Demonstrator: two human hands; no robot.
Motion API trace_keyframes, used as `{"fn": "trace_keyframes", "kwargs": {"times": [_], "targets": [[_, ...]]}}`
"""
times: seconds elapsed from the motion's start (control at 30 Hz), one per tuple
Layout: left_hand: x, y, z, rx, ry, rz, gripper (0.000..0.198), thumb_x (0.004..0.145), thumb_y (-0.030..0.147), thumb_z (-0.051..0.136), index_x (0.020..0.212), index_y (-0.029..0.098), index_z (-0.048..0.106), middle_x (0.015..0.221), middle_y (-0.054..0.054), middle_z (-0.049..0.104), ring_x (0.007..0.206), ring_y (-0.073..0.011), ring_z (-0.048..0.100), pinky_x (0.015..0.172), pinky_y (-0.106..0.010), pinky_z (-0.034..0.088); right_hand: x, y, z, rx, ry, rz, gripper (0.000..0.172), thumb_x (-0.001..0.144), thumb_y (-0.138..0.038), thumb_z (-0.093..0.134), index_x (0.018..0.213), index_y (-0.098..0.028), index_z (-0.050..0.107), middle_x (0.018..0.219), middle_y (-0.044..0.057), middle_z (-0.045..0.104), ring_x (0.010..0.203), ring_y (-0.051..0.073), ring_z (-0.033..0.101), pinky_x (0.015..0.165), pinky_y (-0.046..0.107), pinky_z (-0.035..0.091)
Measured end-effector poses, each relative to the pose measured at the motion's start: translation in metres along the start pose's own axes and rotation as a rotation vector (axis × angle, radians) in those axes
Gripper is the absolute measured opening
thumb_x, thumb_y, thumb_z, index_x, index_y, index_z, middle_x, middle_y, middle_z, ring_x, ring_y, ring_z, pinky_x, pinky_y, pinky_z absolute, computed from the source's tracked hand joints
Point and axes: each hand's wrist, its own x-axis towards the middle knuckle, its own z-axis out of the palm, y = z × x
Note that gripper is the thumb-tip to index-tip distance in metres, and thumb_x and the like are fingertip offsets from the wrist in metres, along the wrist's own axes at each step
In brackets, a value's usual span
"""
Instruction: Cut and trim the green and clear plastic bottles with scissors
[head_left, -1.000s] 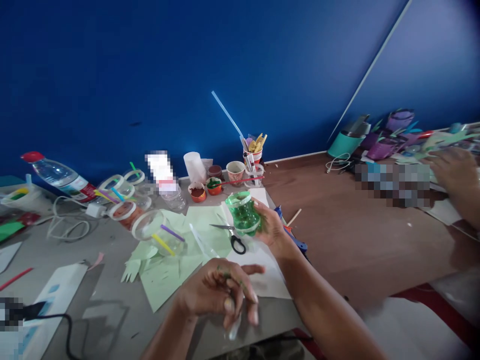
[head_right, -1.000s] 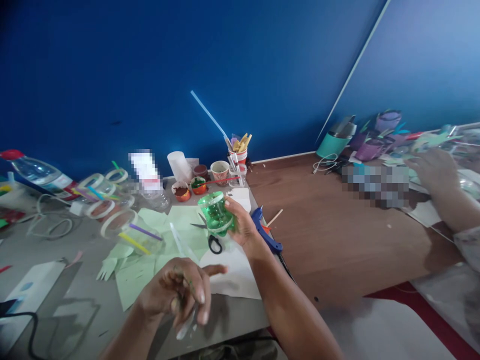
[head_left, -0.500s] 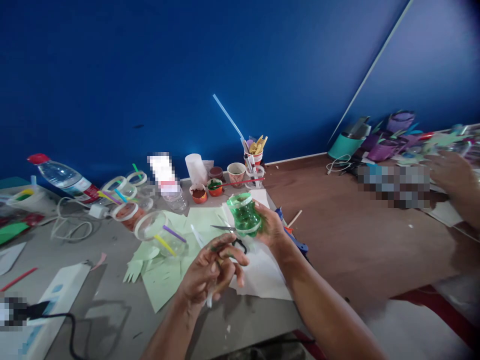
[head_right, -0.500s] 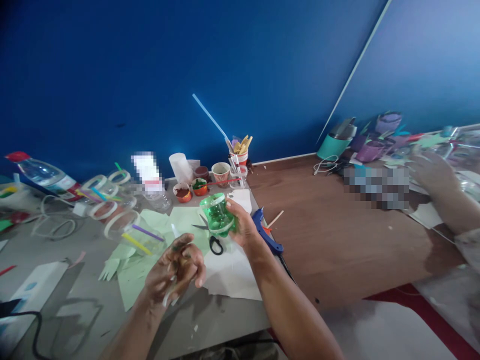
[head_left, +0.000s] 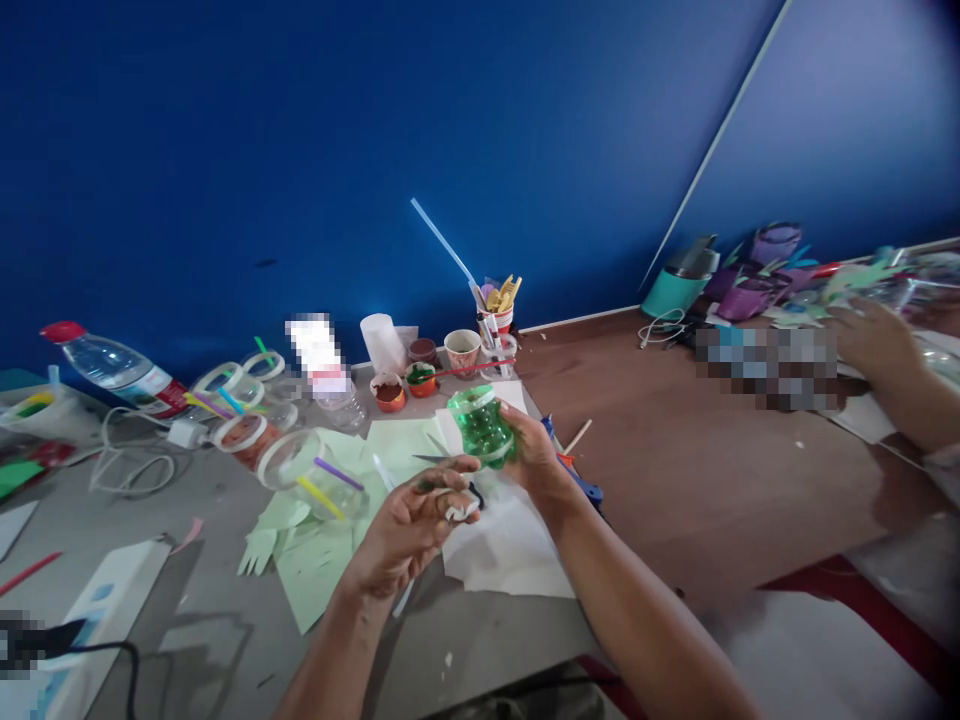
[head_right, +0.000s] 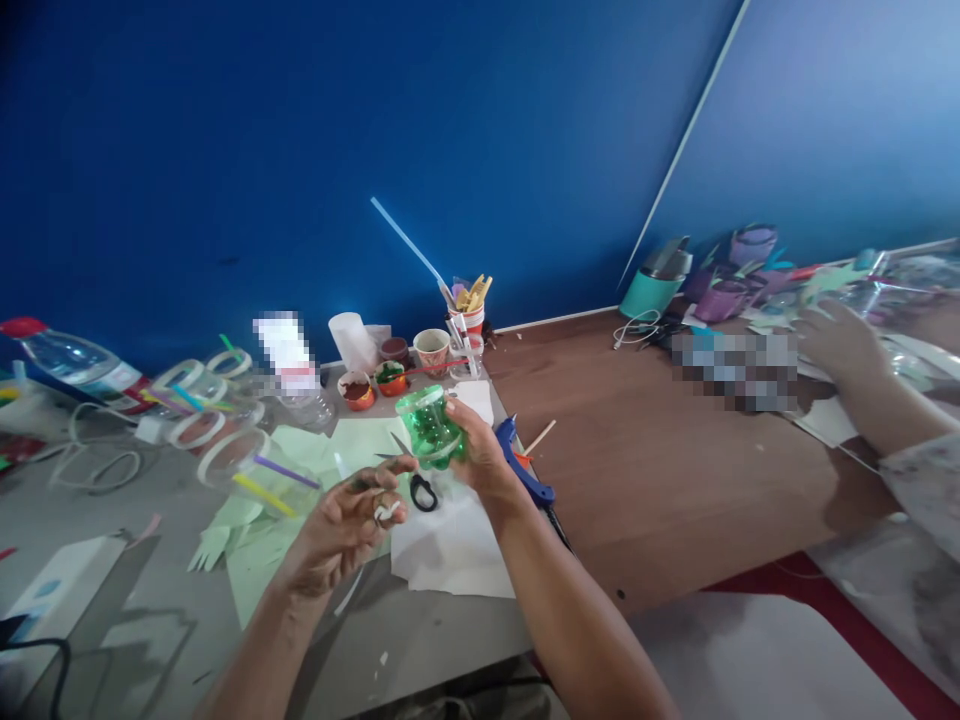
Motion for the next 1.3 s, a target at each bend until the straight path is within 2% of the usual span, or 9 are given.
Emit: {"fn": "trace_keyframes", "kwargs": {"times": [0.17,0.27,0.5,0.8,0.93,1.03,1.13,1.23,1.3], "targets": [[0.002,0.001,0.000,0.043,-0.092,-0.017,0.011,0.072,0.022,0.076,0.079,0.015,0.070,0.119,-0.011,0.058,0.060,-0.0063,0.057,0.064,-0.026,0.045,0.000,0.001,-0.001,0.006,-0.017,-0.001,0.023,0.067,-0.034,0.072,0.083,-0.019,0.068,0.071,-0.002,0.068,0.060,0.014,0.058,0.056,0.025,0.045],[0.003,0.001,0.000,0.052,-0.116,0.059,0.016,0.073,0.029,0.075,0.076,0.016,0.067,0.113,-0.009,0.057,0.065,-0.0090,0.058,0.064,-0.026,0.042,0.000,0.002,-0.001,0.014,-0.014,0.001,0.023,0.066,-0.033,0.073,0.084,-0.020,0.068,0.069,-0.002,0.067,0.060,0.015,0.059,0.054,0.024,0.045],[0.000,-0.002,0.001,0.158,-0.262,0.107,0.038,0.084,0.046,0.060,0.064,0.014,0.061,0.070,-0.003,0.052,0.064,-0.0111,0.048,0.065,-0.027,0.038,-0.001,0.001,-0.001,0.047,0.021,0.051,0.026,0.065,-0.031,0.074,0.088,-0.020,0.068,0.071,-0.003,0.069,0.062,0.014,0.062,0.055,0.023,0.047],[-0.004,0.007,0.023,0.360,-0.654,-0.183,0.022,0.079,0.034,0.070,0.073,0.013,0.070,0.085,-0.010,0.062,0.073,-0.0128,0.057,0.068,-0.024,0.046,-0.003,0.001,0.001,0.095,0.104,0.101,0.031,0.062,-0.028,0.075,0.092,-0.021,0.068,0.080,-0.002,0.073,0.066,0.017,0.064,0.057,0.026,0.049],[-0.005,0.003,0.029,0.328,-0.615,-0.181,0.038,0.084,0.042,0.061,0.062,0.012,0.066,0.088,-0.013,0.064,0.075,-0.0135,0.059,0.070,-0.024,0.048,-0.003,0.002,0.001,0.080,0.116,0.108,0.032,0.061,-0.028,0.076,0.091,-0.021,0.067,0.076,-0.002,0.073,0.065,0.018,0.065,0.057,0.027,0.050],[-0.004,0.000,0.029,0.302,-0.648,-0.124,0.047,0.088,0.048,0.052,0.057,0.014,0.063,0.075,-0.014,0.066,0.073,-0.0160,0.061,0.074,-0.029,0.049,-0.003,0.003,0.000,0.067,0.119,0.109,0.031,0.061,-0.029,0.075,0.090,-0.021,0.067,0.075,-0.002,0.072,0.065,0.018,0.065,0.055,0.027,0.049],[-0.004,-0.003,0.025,0.289,-0.735,-0.217,0.042,0.083,0.053,0.057,0.079,0.014,0.072,0.068,-0.012,0.066,0.070,-0.0185,0.063,0.072,-0.031,0.050,-0.004,0.002,0.000,0.034,0.135,0.112,0.033,0.062,-0.029,0.075,0.093,-0.021,0.067,0.077,-0.001,0.073,0.068,0.018,0.066,0.054,0.026,0.049],[-0.004,-0.007,0.022,0.308,-0.817,-0.397,0.062,0.077,0.062,0.059,0.113,0.012,0.067,0.070,-0.009,0.065,0.063,-0.0172,0.062,0.062,-0.027,0.050,-0.005,0.002,0.001,-0.002,0.096,0.092,0.034,0.064,-0.030,0.073,0.096,-0.021,0.066,0.081,0.001,0.073,0.075,0.021,0.067,0.058,0.029,0.051],[-0.004,-0.006,0.025,0.404,-0.772,-0.380,0.059,0.078,0.062,0.058,0.109,0.013,0.070,0.077,-0.009,0.064,0.067,-0.0162,0.062,0.064,-0.026,0.050,-0.005,0.001,0.002,-0.019,0.055,0.083,0.033,0.065,-0.031,0.072,0.095,-0.021,0.066,0.082,0.002,0.073,0.078,0.023,0.068,0.061,0.032,0.052]]}}
